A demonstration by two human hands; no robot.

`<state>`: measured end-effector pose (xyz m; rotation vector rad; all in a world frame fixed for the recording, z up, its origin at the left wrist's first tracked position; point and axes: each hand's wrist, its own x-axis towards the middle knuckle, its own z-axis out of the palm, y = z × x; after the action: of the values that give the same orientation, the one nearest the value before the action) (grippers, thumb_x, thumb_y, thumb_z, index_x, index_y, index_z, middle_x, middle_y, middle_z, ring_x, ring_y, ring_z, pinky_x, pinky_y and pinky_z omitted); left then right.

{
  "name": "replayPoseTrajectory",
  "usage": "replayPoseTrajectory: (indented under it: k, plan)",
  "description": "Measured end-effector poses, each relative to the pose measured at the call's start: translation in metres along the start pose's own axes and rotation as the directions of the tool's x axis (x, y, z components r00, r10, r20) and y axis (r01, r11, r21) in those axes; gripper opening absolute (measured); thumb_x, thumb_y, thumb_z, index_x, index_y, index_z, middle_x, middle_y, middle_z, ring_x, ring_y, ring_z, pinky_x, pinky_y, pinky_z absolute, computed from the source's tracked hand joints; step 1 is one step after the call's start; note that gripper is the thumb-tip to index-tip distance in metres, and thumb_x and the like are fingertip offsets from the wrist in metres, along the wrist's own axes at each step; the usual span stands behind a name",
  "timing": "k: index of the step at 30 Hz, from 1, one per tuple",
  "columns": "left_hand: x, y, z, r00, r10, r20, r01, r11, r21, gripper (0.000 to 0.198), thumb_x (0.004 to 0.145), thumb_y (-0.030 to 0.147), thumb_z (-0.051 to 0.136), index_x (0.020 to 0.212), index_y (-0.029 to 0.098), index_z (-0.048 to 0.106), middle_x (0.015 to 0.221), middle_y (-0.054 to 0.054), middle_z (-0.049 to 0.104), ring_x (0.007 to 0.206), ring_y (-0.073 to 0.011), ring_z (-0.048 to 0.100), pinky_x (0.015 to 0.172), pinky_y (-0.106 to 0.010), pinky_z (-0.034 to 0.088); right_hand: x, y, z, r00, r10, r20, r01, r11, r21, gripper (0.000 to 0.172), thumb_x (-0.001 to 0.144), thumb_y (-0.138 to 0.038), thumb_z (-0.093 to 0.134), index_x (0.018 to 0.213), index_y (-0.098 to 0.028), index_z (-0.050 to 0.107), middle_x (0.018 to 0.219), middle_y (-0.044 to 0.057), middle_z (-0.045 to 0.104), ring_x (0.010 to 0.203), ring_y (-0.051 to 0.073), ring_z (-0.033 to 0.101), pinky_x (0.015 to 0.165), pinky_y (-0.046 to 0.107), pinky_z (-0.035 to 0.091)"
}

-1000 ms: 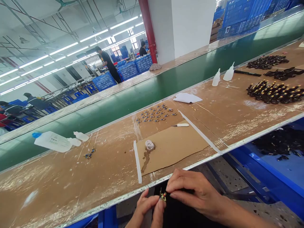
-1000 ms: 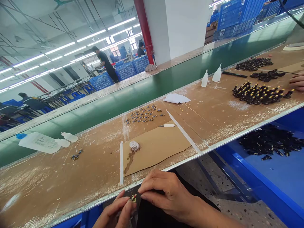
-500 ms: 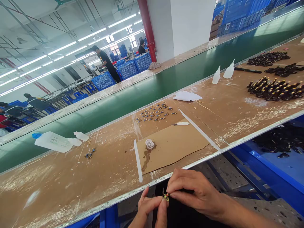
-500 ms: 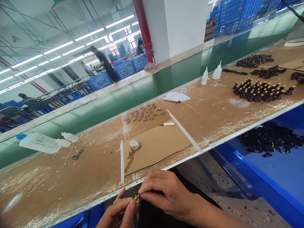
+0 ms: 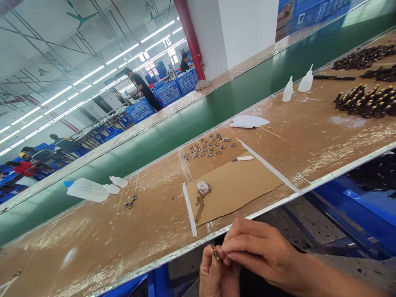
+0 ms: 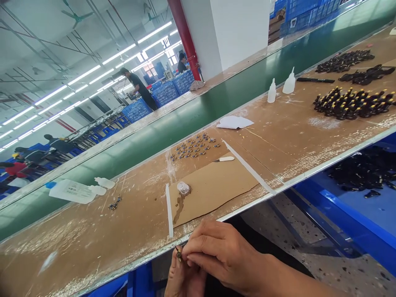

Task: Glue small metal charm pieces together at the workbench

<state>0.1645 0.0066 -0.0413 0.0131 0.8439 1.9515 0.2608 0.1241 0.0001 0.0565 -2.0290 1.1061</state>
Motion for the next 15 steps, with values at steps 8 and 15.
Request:
replayPoseTrajectory:
  k: [8, 15]
  plan:
    - [0.0014, -0.0019, -0.0023, 0.996, -0.034, 0.085, 0.034, 0.999, 0.000, 0.015, 0.060, 0.023, 0.080, 0.071, 0.028, 0.071, 0.062, 0.006, 0.062, 0.060, -0.0030, 0.057, 0.067, -0.012, 0.047, 0.0002, -0.0010, 0.0025, 0.999, -0.029, -0.029, 0.029, 0.999, -0.020, 0.015, 0.088, -0.012, 0.050, 0.096, -0.012, 0.062, 0.080, 0.004, 0.063, 0.076, 0.009, 0.055, 0.072, 0.019, 0.047]
    - [0.0015, -0.0035, -0.0024, 1.000, -0.004, -0.001, 0.004, 0.998, 0.066, 0.017, 0.056, 0.025, 0.082, 0.068, 0.028, 0.072, 0.059, 0.004, 0.062, 0.058, -0.0059, 0.058, 0.067, -0.016, 0.048, -0.0005, -0.0025, 0.0012, 1.000, -0.004, -0.010, 0.004, 0.997, -0.079, 0.013, 0.088, -0.013, 0.050, 0.094, -0.013, 0.061, 0.081, 0.005, 0.062, 0.077, 0.009, 0.055, 0.072, 0.020, 0.047]
